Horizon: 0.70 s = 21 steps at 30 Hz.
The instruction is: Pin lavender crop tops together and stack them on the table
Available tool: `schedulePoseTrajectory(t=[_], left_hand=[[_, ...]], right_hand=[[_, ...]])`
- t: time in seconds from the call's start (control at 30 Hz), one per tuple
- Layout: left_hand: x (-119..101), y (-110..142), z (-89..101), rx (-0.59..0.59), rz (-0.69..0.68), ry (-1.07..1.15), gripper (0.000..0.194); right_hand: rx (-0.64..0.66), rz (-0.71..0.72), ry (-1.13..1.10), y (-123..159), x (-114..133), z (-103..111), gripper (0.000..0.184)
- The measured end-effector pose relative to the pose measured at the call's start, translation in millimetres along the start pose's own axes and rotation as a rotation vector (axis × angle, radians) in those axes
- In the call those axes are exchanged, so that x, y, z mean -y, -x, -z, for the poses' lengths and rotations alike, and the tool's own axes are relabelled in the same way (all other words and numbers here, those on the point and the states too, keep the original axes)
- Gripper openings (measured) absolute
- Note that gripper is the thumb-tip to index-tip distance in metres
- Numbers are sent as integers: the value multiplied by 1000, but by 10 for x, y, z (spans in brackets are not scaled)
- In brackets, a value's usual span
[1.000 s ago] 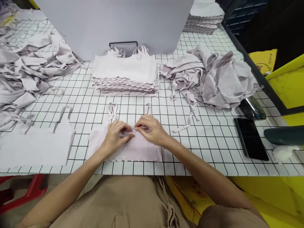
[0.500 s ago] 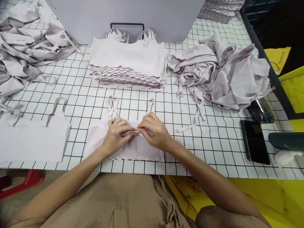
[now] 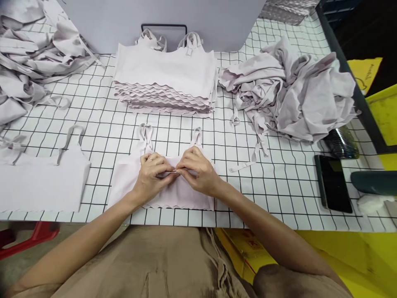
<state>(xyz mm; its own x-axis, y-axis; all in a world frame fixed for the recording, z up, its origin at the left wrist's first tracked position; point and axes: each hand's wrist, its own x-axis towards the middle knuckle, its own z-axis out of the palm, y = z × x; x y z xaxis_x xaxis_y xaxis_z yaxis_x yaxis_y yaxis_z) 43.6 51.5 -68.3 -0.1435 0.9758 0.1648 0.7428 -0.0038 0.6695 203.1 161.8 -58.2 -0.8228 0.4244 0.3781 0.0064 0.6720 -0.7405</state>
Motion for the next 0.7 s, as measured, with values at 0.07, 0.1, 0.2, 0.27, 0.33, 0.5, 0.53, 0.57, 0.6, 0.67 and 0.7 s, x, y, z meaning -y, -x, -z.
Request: schedulePoseTrajectory(t=[0.07,0.1,0.2,0.27,0.33,0.5,0.53,0.57,0.6,0.67,0.7], left_hand=[[1,2,-3,1,3,3,16],[2,3,-5,-1,3,5,15],[9,7,-11,-10,-1,5,14],[14,9,-15,-24,-17,5,13],[18,10,-16,-38,-37,8,13],[18,5,-21,-31,-18,7,15],[18,4,-22,-27,-13,6,16],[18,4,-24,-25,-11,7,16],[19,4,-25,-25,-14,8,16],[22,5,-30,-35,-31,12,16],[24,7,-32,-45,-42,15,16]], right_hand=[[3,0,1,2,0,-4,12],[3,-1,3,3,0,-5,12],[3,8,19,1,3,-4,13],[1,23,38,-3,5,-3,13],[-1,39,53,-10,7,-3,14],[4,29,55,-36,23,4,14],[5,25,52,-40,27,5,14],[4,24,49,-43,29,6,14],[4,24,46,-45,29,5,14],[6,29,43,-44,27,2,14],[5,34,43,-42,24,0,13]])
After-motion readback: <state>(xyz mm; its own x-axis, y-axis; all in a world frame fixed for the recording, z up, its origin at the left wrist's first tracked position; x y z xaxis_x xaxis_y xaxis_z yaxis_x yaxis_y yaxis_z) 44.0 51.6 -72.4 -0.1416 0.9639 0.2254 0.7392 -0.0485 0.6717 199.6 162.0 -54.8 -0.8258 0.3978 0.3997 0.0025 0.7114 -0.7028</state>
